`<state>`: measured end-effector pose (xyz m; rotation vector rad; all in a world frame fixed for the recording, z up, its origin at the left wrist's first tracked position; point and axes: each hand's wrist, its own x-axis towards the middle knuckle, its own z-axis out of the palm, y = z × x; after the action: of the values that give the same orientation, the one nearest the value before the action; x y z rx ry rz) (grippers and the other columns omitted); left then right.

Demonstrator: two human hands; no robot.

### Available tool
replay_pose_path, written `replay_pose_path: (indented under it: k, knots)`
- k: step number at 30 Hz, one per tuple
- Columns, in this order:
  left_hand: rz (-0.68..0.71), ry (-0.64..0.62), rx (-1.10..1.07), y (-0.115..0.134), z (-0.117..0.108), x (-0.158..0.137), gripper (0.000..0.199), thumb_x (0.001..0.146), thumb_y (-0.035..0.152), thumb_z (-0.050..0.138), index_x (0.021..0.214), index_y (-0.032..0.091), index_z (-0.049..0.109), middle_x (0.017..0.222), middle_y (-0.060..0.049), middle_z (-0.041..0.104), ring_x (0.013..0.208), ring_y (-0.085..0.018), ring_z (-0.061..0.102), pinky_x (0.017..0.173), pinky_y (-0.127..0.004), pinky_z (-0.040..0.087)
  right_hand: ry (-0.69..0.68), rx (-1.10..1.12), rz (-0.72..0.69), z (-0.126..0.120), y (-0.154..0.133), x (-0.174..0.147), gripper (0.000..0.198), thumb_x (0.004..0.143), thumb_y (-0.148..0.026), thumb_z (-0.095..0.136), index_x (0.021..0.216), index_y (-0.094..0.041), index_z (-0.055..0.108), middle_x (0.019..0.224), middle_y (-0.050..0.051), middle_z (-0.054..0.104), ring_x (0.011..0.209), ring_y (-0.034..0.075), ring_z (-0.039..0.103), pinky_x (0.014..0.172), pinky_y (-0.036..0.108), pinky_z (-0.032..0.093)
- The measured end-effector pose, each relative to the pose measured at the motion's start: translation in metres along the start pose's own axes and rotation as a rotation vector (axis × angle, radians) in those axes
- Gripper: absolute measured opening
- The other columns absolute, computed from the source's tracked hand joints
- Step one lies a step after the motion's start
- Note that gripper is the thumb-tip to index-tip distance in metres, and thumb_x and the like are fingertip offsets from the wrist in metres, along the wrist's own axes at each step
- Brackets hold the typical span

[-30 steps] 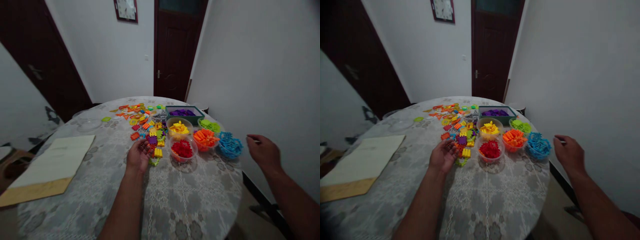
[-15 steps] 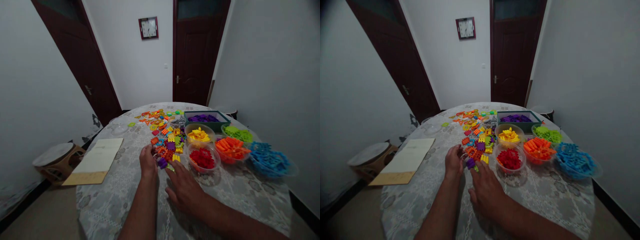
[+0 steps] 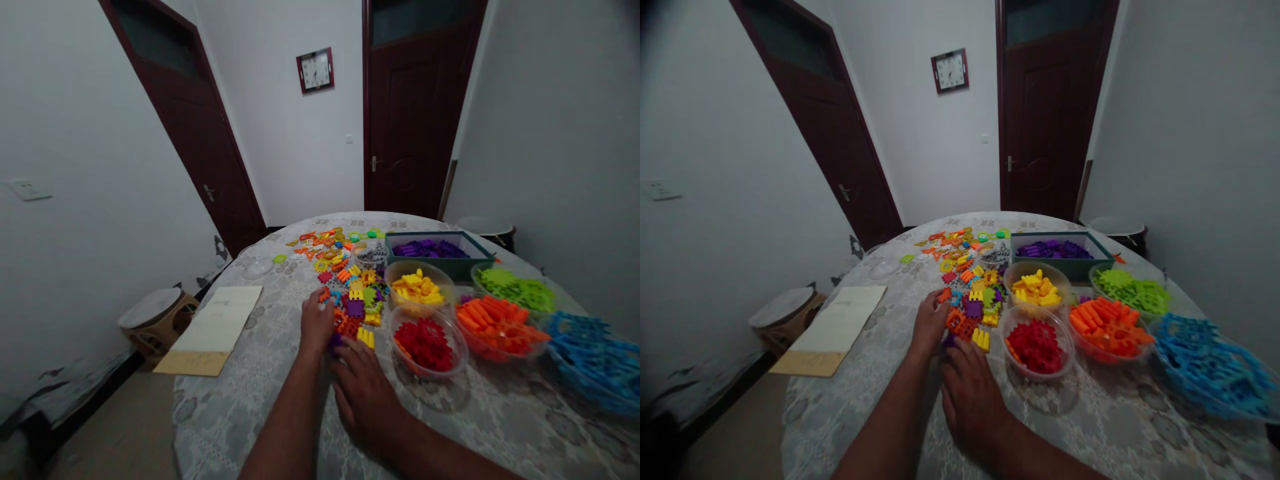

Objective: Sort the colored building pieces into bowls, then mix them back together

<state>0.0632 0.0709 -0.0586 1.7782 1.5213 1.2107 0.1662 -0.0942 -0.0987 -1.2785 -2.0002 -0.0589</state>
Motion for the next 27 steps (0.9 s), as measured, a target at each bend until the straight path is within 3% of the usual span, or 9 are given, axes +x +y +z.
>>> replay_pose_path:
  k: [3,8,12,16,21,27]
  knots:
    - [0.119,-0.055,0.272,0.006,0.007,0.031,0.049,0.094,0.029,0.06,0.142,0.021,0.065,0.142,-0.015,0.066,0.139,-0.028,0.057,0.121,-0.043,0.041,0.001,0.119,-0.117,0.003,-0.001,0.003,0.036,0.087,-0.008,0.059,0.121,-0.018,0.067,0.133,0.011,0.069,0.141,0.029,0.051,0.122,0.05,0.041]
    - [0.085,-0.139,0.576,0.013,0.034,0.083,0.059,0.098,0.041,0.059,0.156,0.026,0.056,0.156,-0.018,0.054,0.15,-0.034,0.046,0.123,-0.048,0.038,0.093,0.239,-0.23,0.017,0.004,0.007,0.036,0.074,-0.008,0.059,0.107,-0.018,0.068,0.108,0.008,0.073,0.117,0.026,0.061,0.107,0.041,0.052]
    - [0.009,-0.18,0.665,0.013,0.067,0.116,0.063,0.1,0.058,0.052,0.16,0.039,0.049,0.169,-0.012,0.041,0.156,-0.041,0.035,0.122,-0.057,0.037,0.186,0.202,-0.272,0.035,0.011,0.01,0.03,0.07,-0.006,0.059,0.096,-0.018,0.065,0.095,0.007,0.071,0.097,0.023,0.062,0.087,0.034,0.055]
    - [-0.028,-0.246,0.702,0.01,0.093,0.141,0.072,0.096,0.076,0.043,0.162,0.046,0.043,0.174,-0.008,0.033,0.158,-0.046,0.027,0.121,-0.065,0.032,0.262,0.141,-0.284,0.051,0.014,0.009,0.019,0.079,-0.005,0.062,0.09,-0.02,0.061,0.083,0.003,0.068,0.082,0.019,0.06,0.072,0.029,0.051]
    - [0.014,-0.233,0.725,0.002,0.1,0.144,0.072,0.097,0.077,0.041,0.16,0.041,0.046,0.159,-0.014,0.051,0.146,-0.04,0.046,0.115,-0.06,0.039,0.239,0.108,-0.224,0.057,0.016,0.005,0.015,0.083,-0.011,0.066,0.091,-0.022,0.059,0.083,0.002,0.067,0.081,0.02,0.062,0.069,0.03,0.049]
    - [0.125,-0.239,0.723,-0.001,0.069,0.108,0.066,0.097,0.072,0.049,0.151,0.035,0.056,0.138,-0.018,0.063,0.127,-0.04,0.058,0.106,-0.059,0.044,0.209,0.15,-0.204,0.053,0.015,0.006,0.028,0.068,-0.003,0.061,0.088,-0.022,0.057,0.081,0.002,0.066,0.077,0.02,0.059,0.068,0.031,0.049]
